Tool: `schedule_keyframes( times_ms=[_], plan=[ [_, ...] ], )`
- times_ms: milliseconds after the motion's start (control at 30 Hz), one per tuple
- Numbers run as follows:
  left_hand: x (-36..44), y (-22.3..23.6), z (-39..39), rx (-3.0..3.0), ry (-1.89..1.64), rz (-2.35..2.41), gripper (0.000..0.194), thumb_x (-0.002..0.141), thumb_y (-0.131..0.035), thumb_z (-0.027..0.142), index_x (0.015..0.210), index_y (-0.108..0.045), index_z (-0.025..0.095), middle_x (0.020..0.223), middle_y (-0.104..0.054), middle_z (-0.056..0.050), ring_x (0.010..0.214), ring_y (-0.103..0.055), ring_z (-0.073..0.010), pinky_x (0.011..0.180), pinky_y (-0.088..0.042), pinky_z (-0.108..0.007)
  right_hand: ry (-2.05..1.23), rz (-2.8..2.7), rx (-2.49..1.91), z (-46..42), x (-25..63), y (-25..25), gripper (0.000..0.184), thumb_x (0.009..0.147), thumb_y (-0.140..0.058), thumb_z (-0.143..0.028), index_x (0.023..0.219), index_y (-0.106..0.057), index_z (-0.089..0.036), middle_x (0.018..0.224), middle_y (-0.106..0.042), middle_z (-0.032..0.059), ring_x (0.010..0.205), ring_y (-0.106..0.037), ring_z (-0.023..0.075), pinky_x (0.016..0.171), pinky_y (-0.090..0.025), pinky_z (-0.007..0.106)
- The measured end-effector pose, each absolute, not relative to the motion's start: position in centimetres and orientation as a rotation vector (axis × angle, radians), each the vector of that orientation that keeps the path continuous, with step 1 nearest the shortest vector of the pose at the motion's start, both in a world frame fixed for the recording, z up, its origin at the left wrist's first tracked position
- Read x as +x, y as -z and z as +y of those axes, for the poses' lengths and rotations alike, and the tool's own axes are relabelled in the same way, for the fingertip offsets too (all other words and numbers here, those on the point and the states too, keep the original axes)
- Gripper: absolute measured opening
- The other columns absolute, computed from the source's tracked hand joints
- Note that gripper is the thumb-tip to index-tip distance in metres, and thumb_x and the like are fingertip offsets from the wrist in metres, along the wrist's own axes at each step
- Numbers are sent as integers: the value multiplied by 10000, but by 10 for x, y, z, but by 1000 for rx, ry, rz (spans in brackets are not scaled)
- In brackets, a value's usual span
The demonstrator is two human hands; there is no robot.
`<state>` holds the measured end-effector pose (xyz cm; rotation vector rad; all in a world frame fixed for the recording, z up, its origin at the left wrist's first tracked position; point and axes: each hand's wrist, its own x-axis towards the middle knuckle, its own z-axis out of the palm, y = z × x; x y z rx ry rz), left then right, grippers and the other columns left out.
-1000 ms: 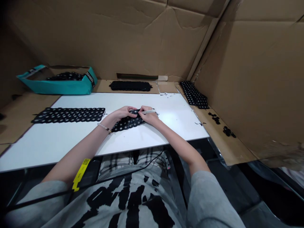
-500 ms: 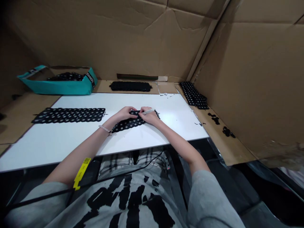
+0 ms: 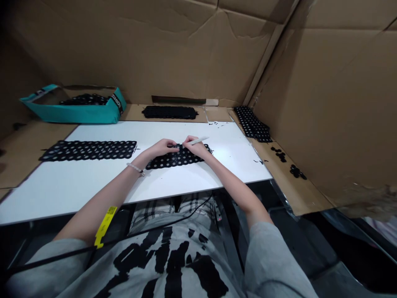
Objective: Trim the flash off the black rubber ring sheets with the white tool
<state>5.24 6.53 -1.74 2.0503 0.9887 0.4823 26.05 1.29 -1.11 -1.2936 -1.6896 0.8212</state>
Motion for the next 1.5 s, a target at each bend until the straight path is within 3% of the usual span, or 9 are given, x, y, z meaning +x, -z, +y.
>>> schedule_keyframes(
  times_ms=[333,533,833,1133,1333,1500],
  plan=[
    [53,10,53,1855,-466,1009,363,707,-699,537,775,-707,180,742,-671,-22,727,-561,-204,705,-387,-330,-711,-1767,-1278,10,256,21,190,799,-553,-379,700,-514,-221,704,-595,-16,712,-551,165,692,-408,289],
    [50,2,54,1866,-344,898,399,713,-685,542,908,-729,197,921,-725,-34,898,-599,-241,824,-419,-336,-565,-1828,-1330,10,250,27,168,829,-524,-345,712,-513,-225,738,-623,-5,748,-567,175,726,-406,298],
    [56,7,56,2097,-418,1018,413,618,-760,445,922,-665,181,942,-690,-41,942,-607,-271,858,-426,-345,-910,-1768,-1297,16,268,21,157,722,-629,-341,668,-589,-199,775,-679,0,787,-598,175,765,-435,293],
    [58,17,57,1833,-512,1082,629,577,-781,318,1173,-671,150,1178,-693,-97,1105,-616,-285,975,-430,-364,-722,-1831,-1297,8,259,27,179,772,-602,-359,689,-589,-201,753,-664,7,780,-597,185,735,-417,299],
    [53,12,59,1805,-509,1053,684,575,-821,351,1215,-681,156,1101,-721,-72,1074,-631,-300,952,-452,-366,-522,-1894,-1332,9,252,29,168,810,-578,-331,694,-568,-210,766,-659,16,831,-601,207,762,-405,317],
    [52,9,58,1815,-496,982,652,606,-799,365,1217,-683,169,1198,-705,-87,1137,-610,-288,986,-435,-357,-534,-1919,-1330,14,254,32,172,835,-577,-339,718,-571,-212,768,-660,7,764,-594,186,711,-401,302]
  ],
)
